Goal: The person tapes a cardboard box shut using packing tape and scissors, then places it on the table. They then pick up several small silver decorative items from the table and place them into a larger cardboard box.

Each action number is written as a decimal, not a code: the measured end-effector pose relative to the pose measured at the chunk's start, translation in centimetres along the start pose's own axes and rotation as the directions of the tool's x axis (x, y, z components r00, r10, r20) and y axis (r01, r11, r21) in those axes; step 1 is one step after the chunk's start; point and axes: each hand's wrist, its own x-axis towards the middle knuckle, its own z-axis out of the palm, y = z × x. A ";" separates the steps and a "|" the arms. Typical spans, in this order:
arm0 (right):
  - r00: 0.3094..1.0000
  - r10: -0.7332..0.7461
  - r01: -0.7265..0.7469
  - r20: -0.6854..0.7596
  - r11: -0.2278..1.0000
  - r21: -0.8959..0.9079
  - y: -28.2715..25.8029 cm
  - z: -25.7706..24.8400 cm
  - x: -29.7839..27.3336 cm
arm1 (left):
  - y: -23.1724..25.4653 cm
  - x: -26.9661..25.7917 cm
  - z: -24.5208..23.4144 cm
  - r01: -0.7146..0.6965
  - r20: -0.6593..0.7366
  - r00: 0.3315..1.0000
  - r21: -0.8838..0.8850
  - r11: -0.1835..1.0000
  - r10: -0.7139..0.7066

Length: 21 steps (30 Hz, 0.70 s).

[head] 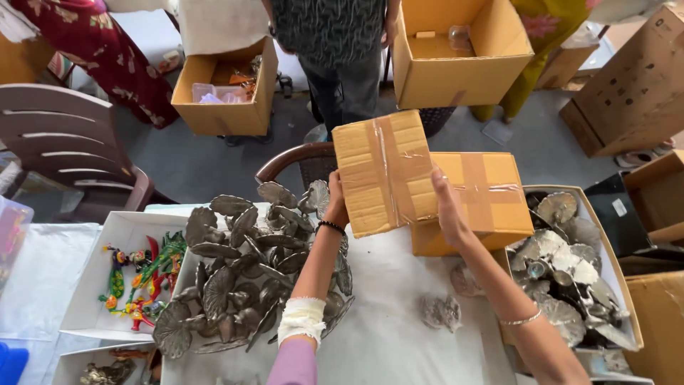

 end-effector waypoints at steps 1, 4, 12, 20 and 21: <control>1.000 -0.002 0.003 -0.027 0.998 0.059 1.0 0.0 0.2 | -1.4 1.6 -2.0 -0.024 -0.005 1.000 0.044 0.999 0.024; 0.977 0.170 -0.157 -0.129 0.982 0.102 2.8 -0.6 0.3 | -3.2 3.1 -3.8 0.128 -0.036 0.991 0.017 0.992 -0.127; 0.966 0.129 -0.259 -0.225 0.416 -0.872 1.8 1.9 0.4 | 0.4 -1.3 4.2 0.122 -0.041 0.992 0.123 0.985 -0.118; 0.993 -0.117 0.006 -0.029 0.289 -0.957 3.3 1.6 -4.7 | 0.4 -4.1 4.6 -0.018 -0.038 0.999 0.422 0.906 0.038; 0.970 -0.242 0.121 0.018 0.418 -0.900 3.8 0.9 -6.3 | 0.2 -5.1 4.8 -0.082 -0.002 0.996 0.453 0.888 0.093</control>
